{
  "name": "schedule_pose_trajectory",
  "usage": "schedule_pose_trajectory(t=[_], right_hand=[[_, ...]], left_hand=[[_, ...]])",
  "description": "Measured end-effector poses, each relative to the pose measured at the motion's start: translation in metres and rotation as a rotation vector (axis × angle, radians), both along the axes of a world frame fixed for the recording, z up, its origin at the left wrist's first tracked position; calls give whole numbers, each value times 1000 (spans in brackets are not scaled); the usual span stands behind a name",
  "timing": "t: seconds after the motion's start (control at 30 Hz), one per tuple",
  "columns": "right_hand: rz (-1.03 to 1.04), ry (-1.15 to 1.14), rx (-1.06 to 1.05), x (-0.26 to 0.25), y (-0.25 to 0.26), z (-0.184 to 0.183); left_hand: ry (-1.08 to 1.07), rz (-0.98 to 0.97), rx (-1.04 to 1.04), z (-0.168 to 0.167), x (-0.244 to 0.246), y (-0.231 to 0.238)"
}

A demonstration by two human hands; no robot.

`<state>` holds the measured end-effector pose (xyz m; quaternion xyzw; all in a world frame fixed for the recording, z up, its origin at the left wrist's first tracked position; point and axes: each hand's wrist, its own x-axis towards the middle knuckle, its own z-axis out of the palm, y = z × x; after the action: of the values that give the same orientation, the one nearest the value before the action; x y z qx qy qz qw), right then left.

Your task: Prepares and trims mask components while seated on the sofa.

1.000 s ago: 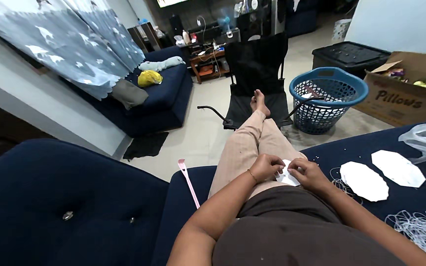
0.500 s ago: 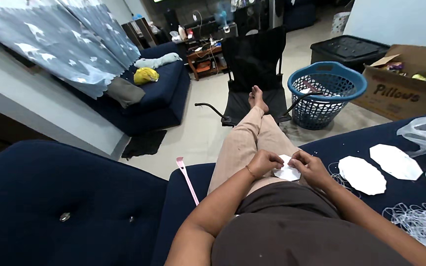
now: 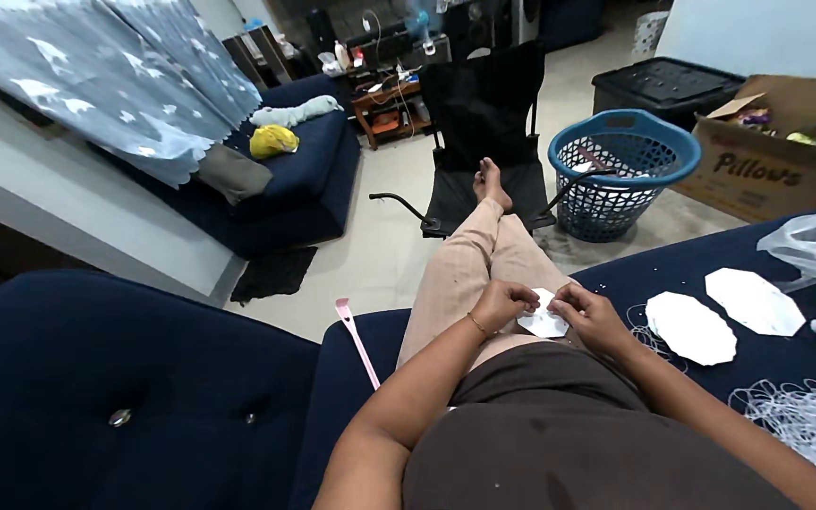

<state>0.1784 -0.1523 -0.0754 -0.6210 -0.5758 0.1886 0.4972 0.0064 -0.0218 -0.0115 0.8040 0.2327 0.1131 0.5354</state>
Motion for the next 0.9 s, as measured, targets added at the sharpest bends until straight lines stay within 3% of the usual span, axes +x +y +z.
schedule_pose_trajectory(t=[0.67, 0.9], right_hand=[[0, -1, -4, -1, 0, -4], [-8, 12, 14, -2, -1, -4]], left_hand=[[-3, 78, 27, -3, 1, 3], [-52, 34, 291, -8, 1, 5]])
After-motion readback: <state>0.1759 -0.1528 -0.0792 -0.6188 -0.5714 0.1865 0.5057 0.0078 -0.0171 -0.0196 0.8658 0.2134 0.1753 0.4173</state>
